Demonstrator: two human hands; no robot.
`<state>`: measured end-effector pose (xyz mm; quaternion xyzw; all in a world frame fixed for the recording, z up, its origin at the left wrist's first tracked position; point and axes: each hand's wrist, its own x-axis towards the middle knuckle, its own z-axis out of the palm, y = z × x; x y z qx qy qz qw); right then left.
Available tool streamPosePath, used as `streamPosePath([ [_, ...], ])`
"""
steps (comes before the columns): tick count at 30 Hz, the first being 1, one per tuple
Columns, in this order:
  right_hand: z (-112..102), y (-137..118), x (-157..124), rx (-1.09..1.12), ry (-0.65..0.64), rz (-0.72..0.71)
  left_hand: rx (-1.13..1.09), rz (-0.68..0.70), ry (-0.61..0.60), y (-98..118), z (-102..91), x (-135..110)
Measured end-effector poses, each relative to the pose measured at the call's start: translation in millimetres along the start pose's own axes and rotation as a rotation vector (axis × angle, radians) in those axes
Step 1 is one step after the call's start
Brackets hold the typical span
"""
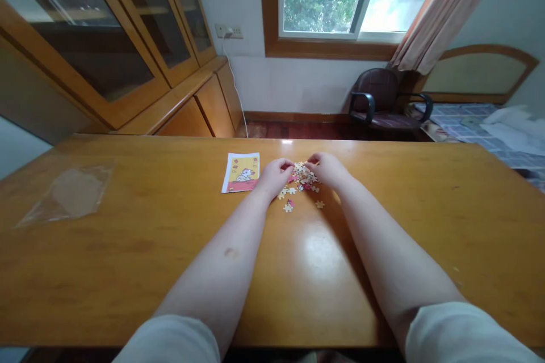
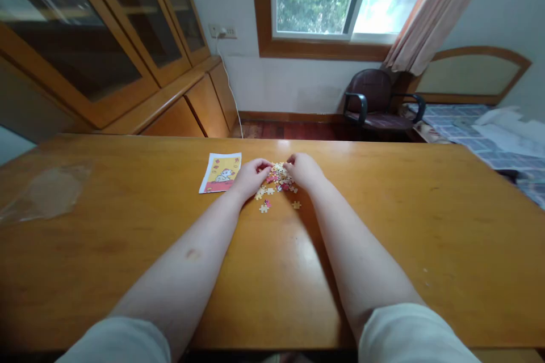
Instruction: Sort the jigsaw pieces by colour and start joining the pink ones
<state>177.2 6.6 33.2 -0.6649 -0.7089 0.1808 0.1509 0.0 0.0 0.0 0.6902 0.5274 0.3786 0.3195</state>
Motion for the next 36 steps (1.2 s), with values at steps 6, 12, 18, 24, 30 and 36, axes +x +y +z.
streamPosePath([
  [6, 25, 13, 3, -0.055, -0.088, -0.269, -0.149, -0.071, 0.097, -14, -0.6, 7],
  [12, 26, 9, 2, 0.037, -0.11, -0.342, -0.363, -0.117, 0.039, -20, 8.8, 9],
  [18, 25, 11, 3, 0.147, 0.015, -0.21, -0.562, -0.168, 0.096, -25, 11.3, 14],
  [24, 21, 8, 2, 0.011, -0.088, -0.226, -0.509, -0.192, 0.093, -29, 9.7, 14],
  [30, 27, 0, -1, 0.211, -0.206, -0.135, -0.579, -0.199, 0.018, -22, 10.9, 10],
  [36, 35, 7, 5, 0.423, -0.092, -0.138, -0.764, -0.271, 0.009, -17, 7.9, 12],
])
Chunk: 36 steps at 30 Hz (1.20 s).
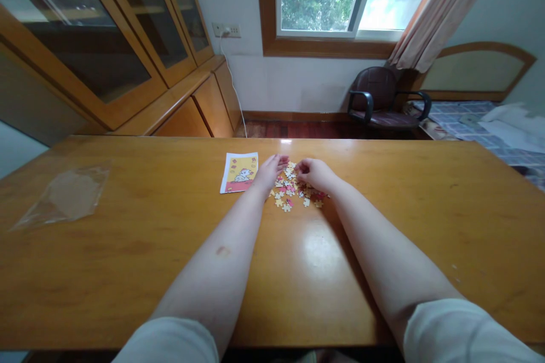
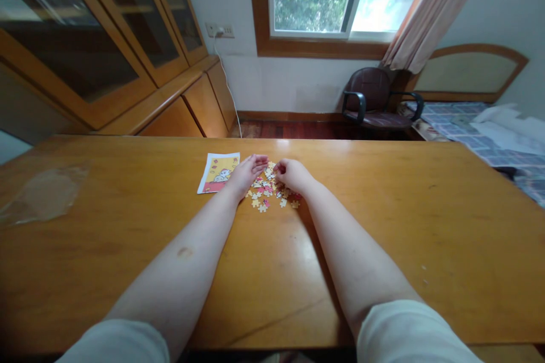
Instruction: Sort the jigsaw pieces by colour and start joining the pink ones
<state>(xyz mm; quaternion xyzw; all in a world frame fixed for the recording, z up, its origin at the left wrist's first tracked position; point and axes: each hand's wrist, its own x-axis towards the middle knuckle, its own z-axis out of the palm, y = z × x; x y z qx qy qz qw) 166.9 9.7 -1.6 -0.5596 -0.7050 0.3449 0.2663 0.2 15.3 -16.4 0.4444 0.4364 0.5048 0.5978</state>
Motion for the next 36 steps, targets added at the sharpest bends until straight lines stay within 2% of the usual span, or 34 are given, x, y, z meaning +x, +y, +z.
streamPosePath([
  [3, -2, -1, 1, 0.078, 0.072, -0.008, -0.096, -0.028, 0.019, 4, 0.1, -1],
  [8, -10, -10, -1, 0.138, 0.073, -0.02, -0.109, -0.039, 0.082, 8, 0.3, -2],
  [14, -17, -21, -7, -0.18, 0.088, -0.126, -0.104, -0.005, 0.133, 11, 0.7, -2],
  [17, -9, -30, -12, -0.35, 0.007, -0.265, -0.114, 0.04, 0.2, 13, -0.3, -3],
  [20, 9, -38, -20, -0.454, -0.133, -0.415, -0.152, 0.102, 0.304, 16, -2.0, -3],
  [23, 27, -40, -24, -0.515, -0.201, -0.513, -0.182, 0.15, 0.371, 18, -3.1, -3],
  [27, 29, -36, -23, -0.533, -0.142, -0.476, -0.128, 0.157, 0.349, 16, -3.4, -3],
  [32, 19, -26, -18, -0.511, 0.012, -0.334, 0.166, 0.234, 0.23, 8, -4.4, -3],
  [36, 19, -18, -16, -0.532, -0.021, -0.25, 0.219, 0.214, 0.213, 3, -6.1, 0],
])
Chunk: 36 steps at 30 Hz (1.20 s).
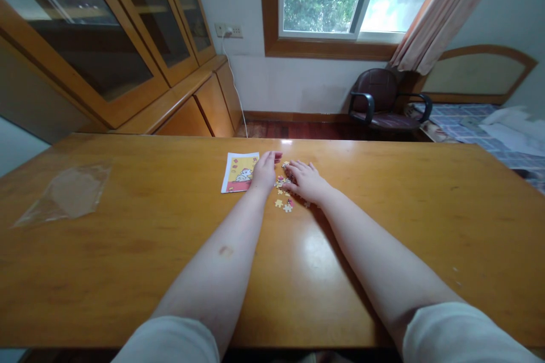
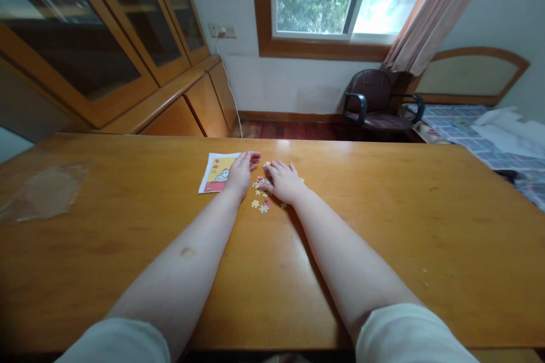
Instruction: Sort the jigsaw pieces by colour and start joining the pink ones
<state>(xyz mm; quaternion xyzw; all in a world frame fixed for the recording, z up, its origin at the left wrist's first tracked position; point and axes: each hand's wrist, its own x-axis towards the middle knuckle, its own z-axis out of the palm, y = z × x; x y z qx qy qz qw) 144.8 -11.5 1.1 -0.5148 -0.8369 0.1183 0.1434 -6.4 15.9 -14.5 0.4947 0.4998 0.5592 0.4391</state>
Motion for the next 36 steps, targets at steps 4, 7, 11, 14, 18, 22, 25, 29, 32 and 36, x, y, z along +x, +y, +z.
streamPosePath([
  [4, -1, 3, 3, 0.009, -0.021, -0.046, 0.1, -0.005, -0.014, -4, -0.8, 4],
  [7, -4, 4, 4, 0.006, 0.044, -0.016, 0.195, 0.01, -0.041, -4, -1.1, 3],
  [11, -1, 6, 5, 0.011, 0.062, -0.014, 0.292, 0.037, -0.098, -2, -0.5, -1],
  [14, 2, 8, 7, 0.061, 0.056, -0.008, 0.366, 0.065, -0.145, -1, -0.8, -4],
  [18, 4, 12, 9, 0.178, 0.121, 0.062, 0.457, 0.11, -0.213, -1, -1.9, -5],
  [22, 3, 16, 10, 0.343, 0.236, 0.149, 0.522, 0.131, -0.281, -1, -1.7, -6],
  [25, -1, 16, 9, 0.443, 0.282, 0.192, 0.558, 0.14, -0.305, -2, -0.9, -7],
  [29, -8, 11, 5, 0.421, 0.231, 0.186, 0.583, 0.161, -0.362, -2, 0.0, -7],
  [32, -11, 8, 3, 0.386, 0.225, 0.167, 0.566, 0.204, -0.391, -1, 0.6, -8],
  [36, -8, 9, 5, 0.399, 0.227, 0.134, 0.592, 0.246, -0.413, 3, 2.2, -9],
])
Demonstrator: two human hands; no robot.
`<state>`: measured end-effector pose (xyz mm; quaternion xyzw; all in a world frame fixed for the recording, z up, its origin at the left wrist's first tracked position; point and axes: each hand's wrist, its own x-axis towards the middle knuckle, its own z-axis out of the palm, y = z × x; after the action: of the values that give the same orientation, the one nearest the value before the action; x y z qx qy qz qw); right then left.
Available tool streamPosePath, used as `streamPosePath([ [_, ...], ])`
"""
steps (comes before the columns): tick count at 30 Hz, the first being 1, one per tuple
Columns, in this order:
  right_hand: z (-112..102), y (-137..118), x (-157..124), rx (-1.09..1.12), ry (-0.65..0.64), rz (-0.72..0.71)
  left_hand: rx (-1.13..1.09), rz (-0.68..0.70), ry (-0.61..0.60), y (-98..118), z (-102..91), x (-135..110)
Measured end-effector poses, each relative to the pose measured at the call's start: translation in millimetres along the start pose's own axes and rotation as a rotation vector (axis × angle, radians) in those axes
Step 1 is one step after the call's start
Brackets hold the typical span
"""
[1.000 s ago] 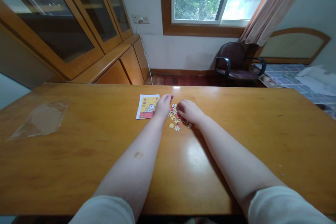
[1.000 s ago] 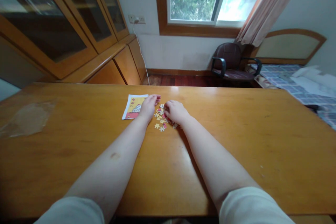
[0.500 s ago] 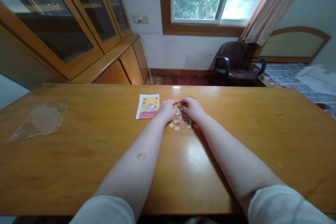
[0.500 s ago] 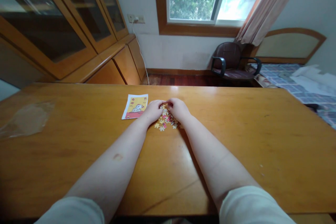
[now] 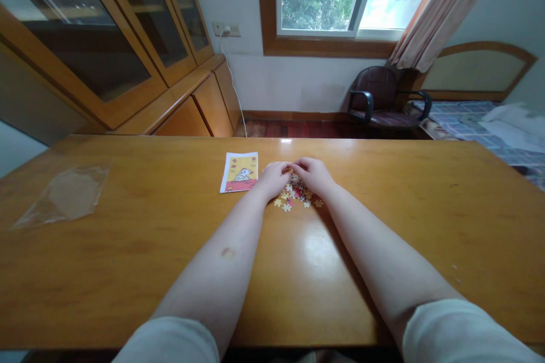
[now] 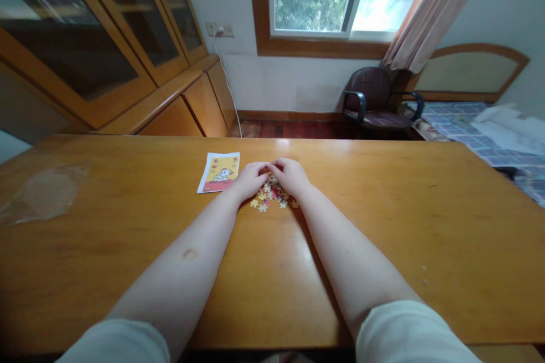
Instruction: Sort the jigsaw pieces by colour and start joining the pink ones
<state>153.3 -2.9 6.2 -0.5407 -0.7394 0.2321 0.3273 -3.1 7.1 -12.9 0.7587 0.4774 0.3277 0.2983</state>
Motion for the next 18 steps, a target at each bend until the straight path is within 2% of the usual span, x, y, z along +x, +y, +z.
streamPosePath([
  [4, 4, 2, 1, -0.014, -0.007, 0.026, 0.105, 0.011, -0.098, 4, -0.3, -1],
  [10, 7, 5, 2, 0.109, 0.017, 0.063, -0.055, 0.053, -0.059, 5, 0.3, -5],
  [18, 0, 16, 8, 0.307, 0.163, 0.088, -0.293, -0.058, 0.0, 7, 1.5, -5],
])
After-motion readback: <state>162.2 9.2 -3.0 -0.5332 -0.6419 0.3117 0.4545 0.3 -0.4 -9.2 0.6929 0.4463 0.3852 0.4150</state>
